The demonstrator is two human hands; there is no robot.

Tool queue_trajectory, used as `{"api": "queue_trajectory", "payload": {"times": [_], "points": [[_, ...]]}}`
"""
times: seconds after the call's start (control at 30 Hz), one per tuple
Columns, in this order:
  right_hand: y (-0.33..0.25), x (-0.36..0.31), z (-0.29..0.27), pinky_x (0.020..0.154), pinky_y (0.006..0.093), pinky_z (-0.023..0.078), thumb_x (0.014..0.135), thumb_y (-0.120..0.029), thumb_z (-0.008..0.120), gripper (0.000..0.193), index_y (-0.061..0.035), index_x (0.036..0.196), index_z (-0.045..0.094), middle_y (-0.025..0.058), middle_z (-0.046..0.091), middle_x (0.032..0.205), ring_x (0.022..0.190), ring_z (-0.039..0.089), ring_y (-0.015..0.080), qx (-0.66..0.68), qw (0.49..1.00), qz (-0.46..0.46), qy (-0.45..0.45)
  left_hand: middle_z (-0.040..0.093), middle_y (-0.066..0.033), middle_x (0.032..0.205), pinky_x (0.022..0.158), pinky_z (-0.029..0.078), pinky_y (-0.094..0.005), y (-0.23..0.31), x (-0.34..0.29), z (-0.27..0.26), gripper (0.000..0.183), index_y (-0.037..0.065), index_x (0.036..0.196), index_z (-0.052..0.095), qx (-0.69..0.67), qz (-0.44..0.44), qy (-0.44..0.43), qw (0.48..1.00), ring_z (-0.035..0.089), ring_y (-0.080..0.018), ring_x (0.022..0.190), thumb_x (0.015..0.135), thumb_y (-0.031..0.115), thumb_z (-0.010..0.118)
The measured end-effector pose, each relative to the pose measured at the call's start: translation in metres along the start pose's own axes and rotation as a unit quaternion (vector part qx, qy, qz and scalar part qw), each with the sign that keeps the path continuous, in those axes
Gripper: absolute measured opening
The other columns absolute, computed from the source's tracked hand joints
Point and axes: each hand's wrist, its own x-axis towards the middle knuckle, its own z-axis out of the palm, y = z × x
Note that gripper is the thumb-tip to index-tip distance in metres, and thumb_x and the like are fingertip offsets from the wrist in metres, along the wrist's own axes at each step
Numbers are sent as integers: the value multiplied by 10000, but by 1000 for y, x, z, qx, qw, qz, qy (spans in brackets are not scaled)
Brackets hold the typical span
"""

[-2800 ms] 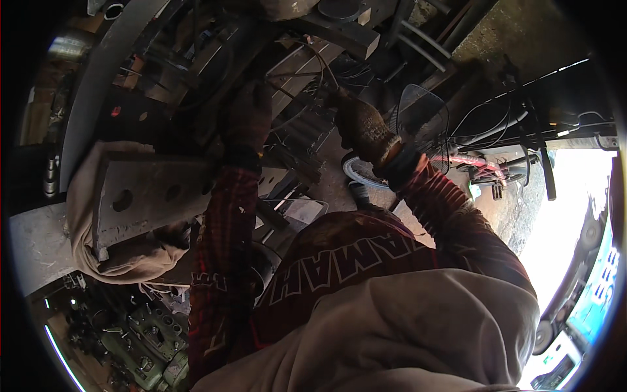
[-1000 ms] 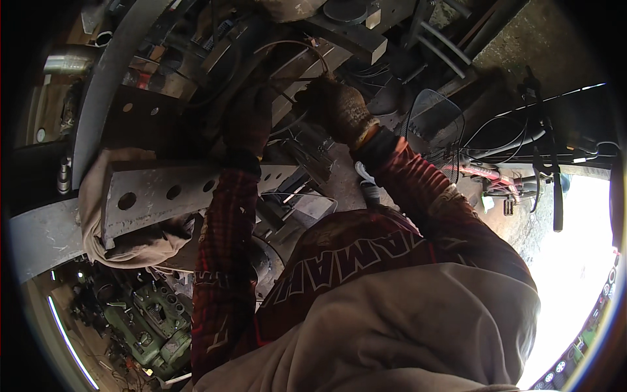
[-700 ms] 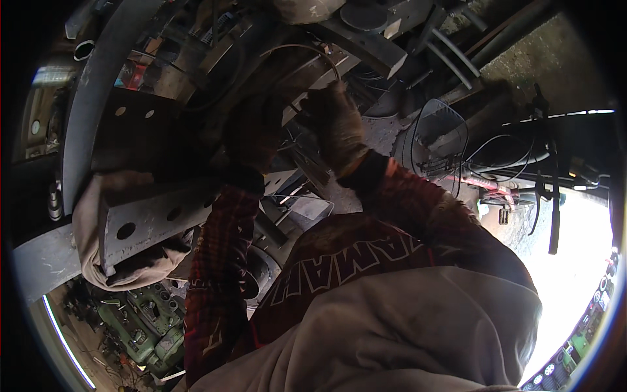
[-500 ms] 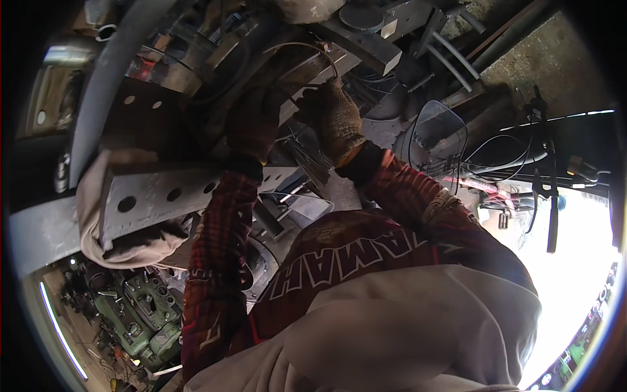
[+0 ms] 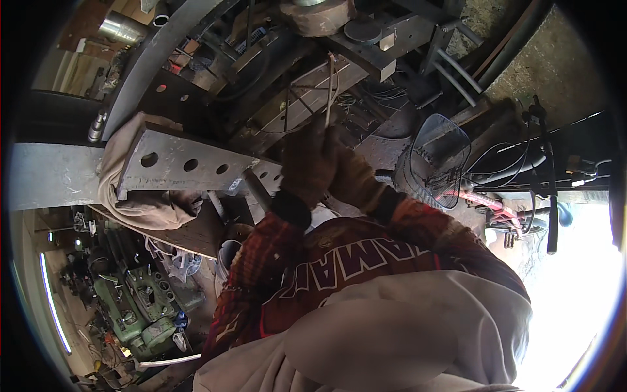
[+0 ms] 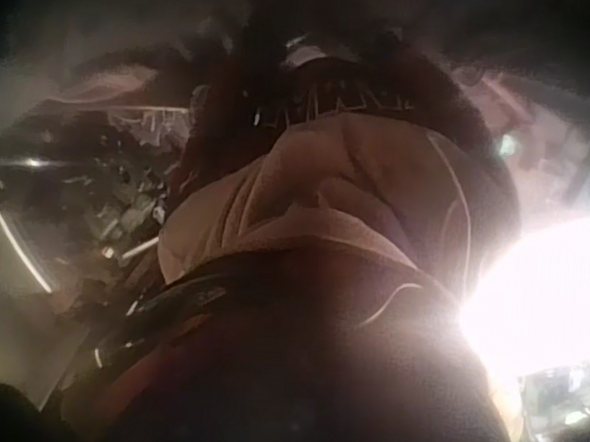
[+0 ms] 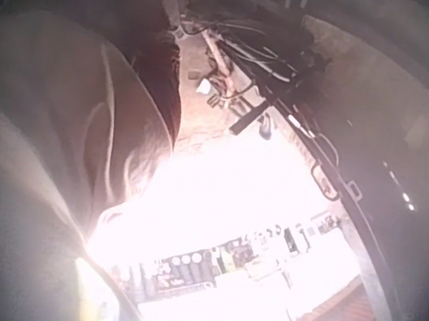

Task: The person twists wires around a metal frame component using their gloved hands and a small screwdriver-like tool.

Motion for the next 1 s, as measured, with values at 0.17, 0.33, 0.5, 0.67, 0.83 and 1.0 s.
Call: {"api": "queue_trajectory", "payload": {"times": [0.17,0.33,0.5,0.67,0.83,1.0], "points": [[-46,-18,-70,871,435,561,916,-400,706,445,-121,1256,640,155,687,1152,1068,672,353,-132,991,-26,17,694,-137,913,782,541,-466,-12,-12,-72,233,119,1146,670,136,48,-120,982,689,-320,871,929,197,633],[-34,3,-78,783,434,571,966,-408,649,395,-105,1220,656,163,702,1057,955,695,332,-228,967,-86,-78,683,-96,1071,1005,460,-469,17,14,-76,325,140,1202,680,282,174,-254,909,614,-304,1068,877,154,683],[2,14,-80,727,412,558,1008,-400,596,382,-48,1148,645,162,692,905,775,673,331,41,982,173,-58,667,-137,1109,999,452,-499,38,22,-33,467,86,1302,577,204,155,39,966,607,-345,1082,865,202,695],[37,43,-91,637,354,553,1019,-318,582,317,-10,1081,625,115,660,829,666,668,245,139,959,246,-1,662,-188,1177,947,475,-540,43,-9,36,641,66,1464,385,18,-58,-170,984,652,-398,1088,911,231,665],[73,40,-83,671,391,565,892,-102,644,233,-13,1104,610,156,658,928,781,696,311,20,993,114,-17,666,-210,1153,862,514,-550,34,-19,56,635,106,1505,314,36,-129,-237,962,656,-437,1047,952,195,614],[89,35,-76,746,431,572,817,-42,673,329,-8,1135,596,207,654,1018,892,680,396,-17,999,34,-14,659,-200,1061,797,553,-543,34,-18,51,617,99,1556,295,79,-115,-233,962,679,-414,941,990,204,513]]}}
